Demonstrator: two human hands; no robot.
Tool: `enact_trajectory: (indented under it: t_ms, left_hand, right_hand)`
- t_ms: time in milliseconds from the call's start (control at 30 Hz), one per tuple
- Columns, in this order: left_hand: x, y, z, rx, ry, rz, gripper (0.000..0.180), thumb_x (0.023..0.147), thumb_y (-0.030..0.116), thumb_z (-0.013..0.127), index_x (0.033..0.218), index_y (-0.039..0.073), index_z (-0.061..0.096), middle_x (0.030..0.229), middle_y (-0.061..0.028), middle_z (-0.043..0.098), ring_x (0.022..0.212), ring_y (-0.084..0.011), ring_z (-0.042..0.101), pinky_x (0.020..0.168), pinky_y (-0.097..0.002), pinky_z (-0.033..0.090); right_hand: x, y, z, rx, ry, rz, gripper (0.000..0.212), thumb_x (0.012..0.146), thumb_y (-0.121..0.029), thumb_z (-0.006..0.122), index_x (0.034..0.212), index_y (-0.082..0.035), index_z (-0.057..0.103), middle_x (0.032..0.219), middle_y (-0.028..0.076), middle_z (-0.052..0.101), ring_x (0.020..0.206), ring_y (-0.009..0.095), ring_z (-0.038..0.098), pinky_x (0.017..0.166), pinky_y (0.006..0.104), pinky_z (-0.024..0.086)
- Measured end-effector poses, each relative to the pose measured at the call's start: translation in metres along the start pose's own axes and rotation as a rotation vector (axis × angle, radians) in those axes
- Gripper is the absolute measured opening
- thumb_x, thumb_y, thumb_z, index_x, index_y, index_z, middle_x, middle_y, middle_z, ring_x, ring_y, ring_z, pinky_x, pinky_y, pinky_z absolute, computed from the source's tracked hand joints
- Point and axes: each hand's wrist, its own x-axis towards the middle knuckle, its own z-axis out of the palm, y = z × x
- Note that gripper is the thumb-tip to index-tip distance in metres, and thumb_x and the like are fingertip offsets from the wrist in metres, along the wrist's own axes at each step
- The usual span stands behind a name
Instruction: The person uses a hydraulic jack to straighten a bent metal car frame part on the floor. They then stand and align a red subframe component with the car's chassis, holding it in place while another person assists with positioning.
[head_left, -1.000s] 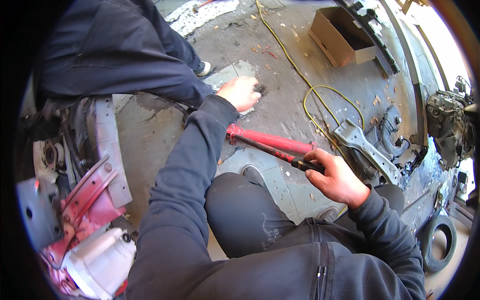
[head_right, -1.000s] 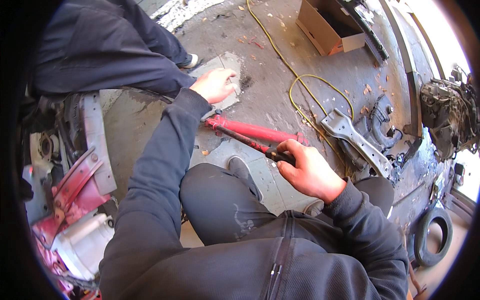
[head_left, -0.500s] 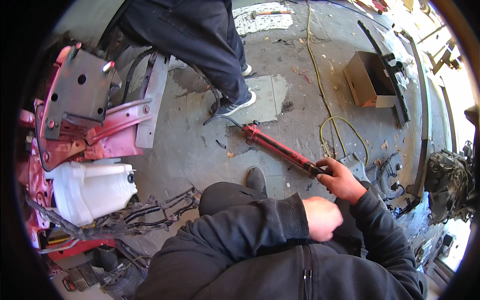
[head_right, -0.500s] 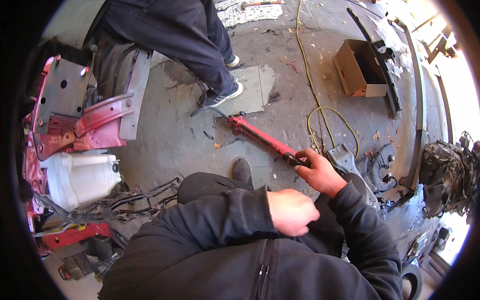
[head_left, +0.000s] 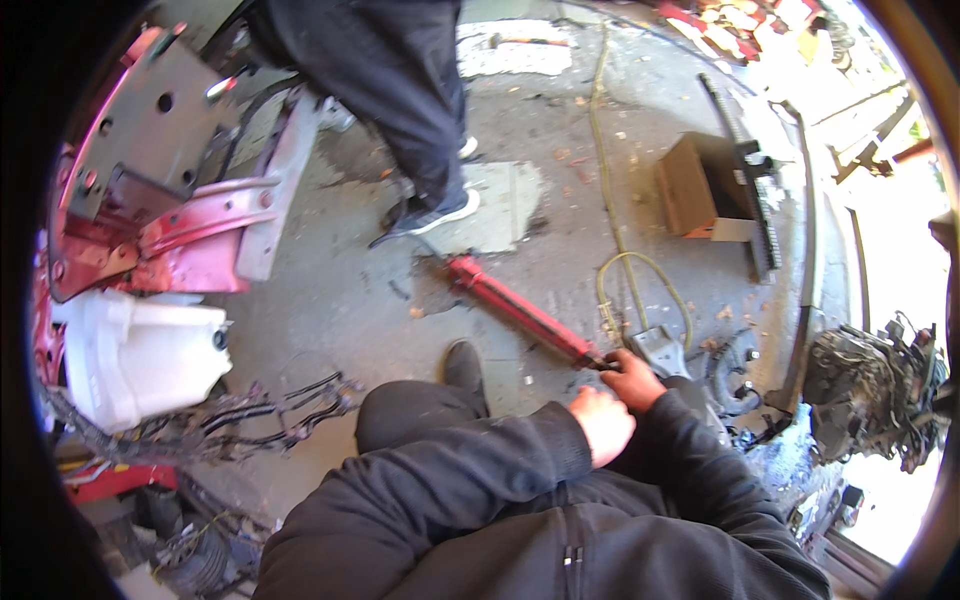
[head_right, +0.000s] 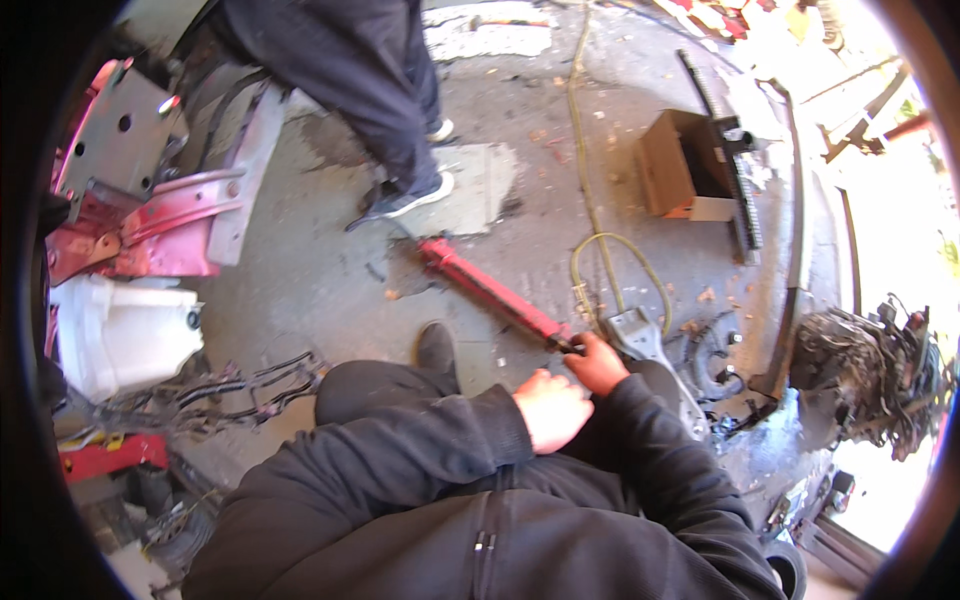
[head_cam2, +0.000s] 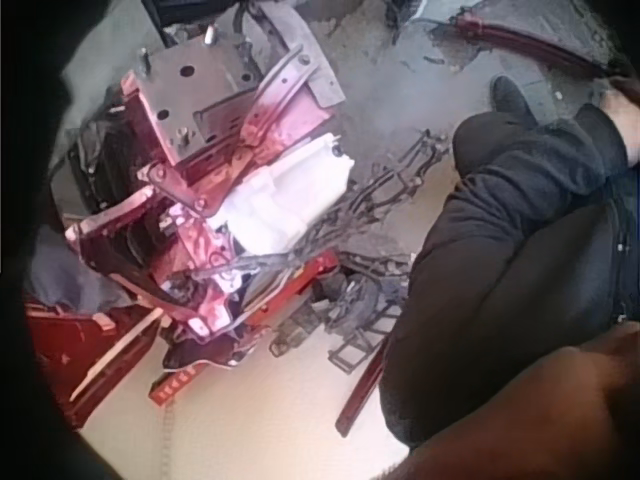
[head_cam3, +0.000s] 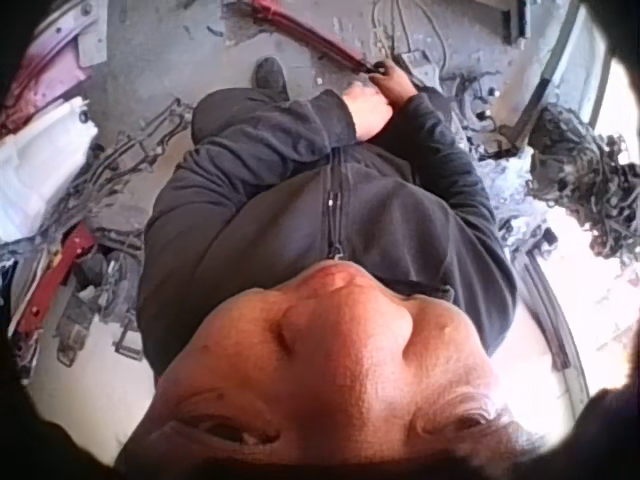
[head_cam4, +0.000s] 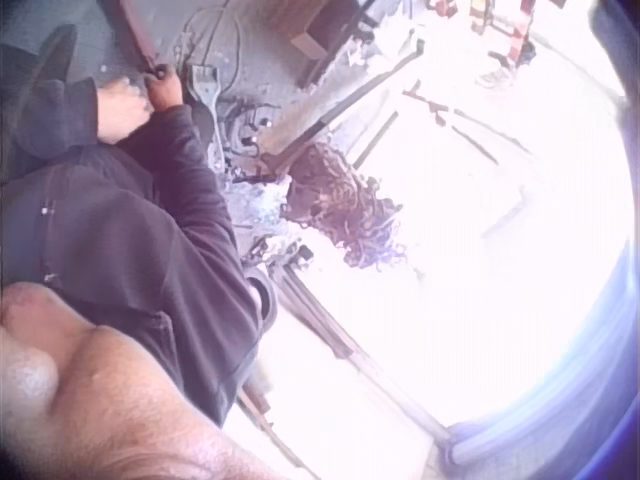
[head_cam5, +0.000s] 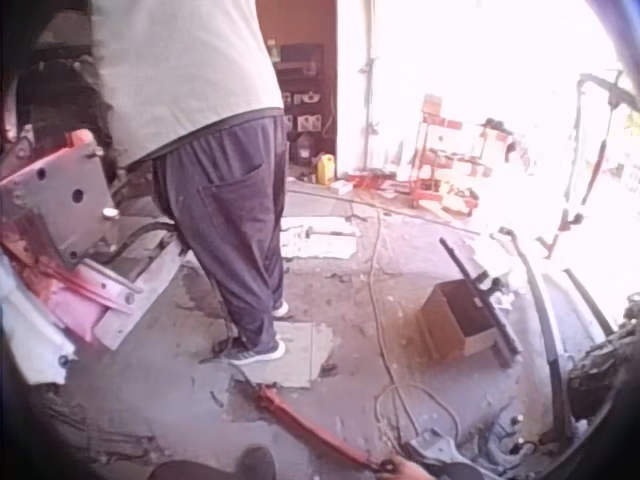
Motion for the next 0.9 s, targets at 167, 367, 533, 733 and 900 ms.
enact_trajectory:
  t_ms: [167,367,533,733,900]
  left_hand:
    - [0.001,0.001,-0.005,0.059,-0.039,0.048,0.028,0.107,0.025,0.06,0.119,0.008,0.078,0.116,-0.0145,0.08,0.109,-0.0327,0.08,0.095,-0.0545,0.062]
    - [0.003,0.005,-0.004,0.065,-0.046,0.072,0.029,0.105,0.025,0.062,0.122,0.007,0.076,0.117,-0.0159,0.08,0.11,-0.0343,0.08,0.094,-0.0553,0.061]
    - [0.001,0.011,-0.007,0.037,-0.028,0.135,0.025,0.103,0.025,0.063,0.118,0.008,0.075,0.116,-0.0146,0.079,0.111,-0.0359,0.079,0.095,-0.0579,0.06]
    - [0.002,0.011,-0.02,0.082,-0.168,0.132,0.044,0.098,0.036,0.077,0.132,0.008,0.07,0.121,-0.0169,0.078,0.114,-0.0409,0.077,0.096,-0.06,0.06]
    - [0.004,0.011,-0.019,0.1,-0.141,0.177,0.042,0.101,0.034,0.073,0.134,0.01,0.07,0.122,-0.016,0.078,0.115,-0.0377,0.077,0.096,-0.0589,0.06]
  right_hand:
    - [-0.001,0.03,0.023,0.042,0.012,0.152,0.057,0.096,-0.029,0.08,0.141,0.003,0.068,0.105,0.023,0.079,0.1,0.035,0.078,0.09,0.0461,0.06]
    - [0.0,0.043,0.026,0.038,0.031,0.142,0.057,0.094,-0.029,0.08,0.139,0.003,0.07,0.113,0.027,0.079,0.108,0.038,0.079,0.096,0.0475,0.061]
    - [0.005,0.047,0.031,-0.013,0.036,0.106,0.051,0.093,-0.03,0.08,0.133,0.002,0.075,0.125,0.029,0.079,0.119,0.044,0.077,0.104,0.0512,0.061]
    - [0.004,0.038,0.032,-0.002,0.028,0.177,0.053,0.095,-0.034,0.075,0.138,-0.003,0.071,0.123,0.029,0.08,0.118,0.047,0.076,0.105,0.0528,0.059]
    - [0.002,0.032,0.03,-0.007,0.027,0.168,0.051,0.094,-0.033,0.075,0.135,-0.004,0.071,0.122,0.029,0.08,0.118,0.047,0.076,0.104,0.0542,0.059]
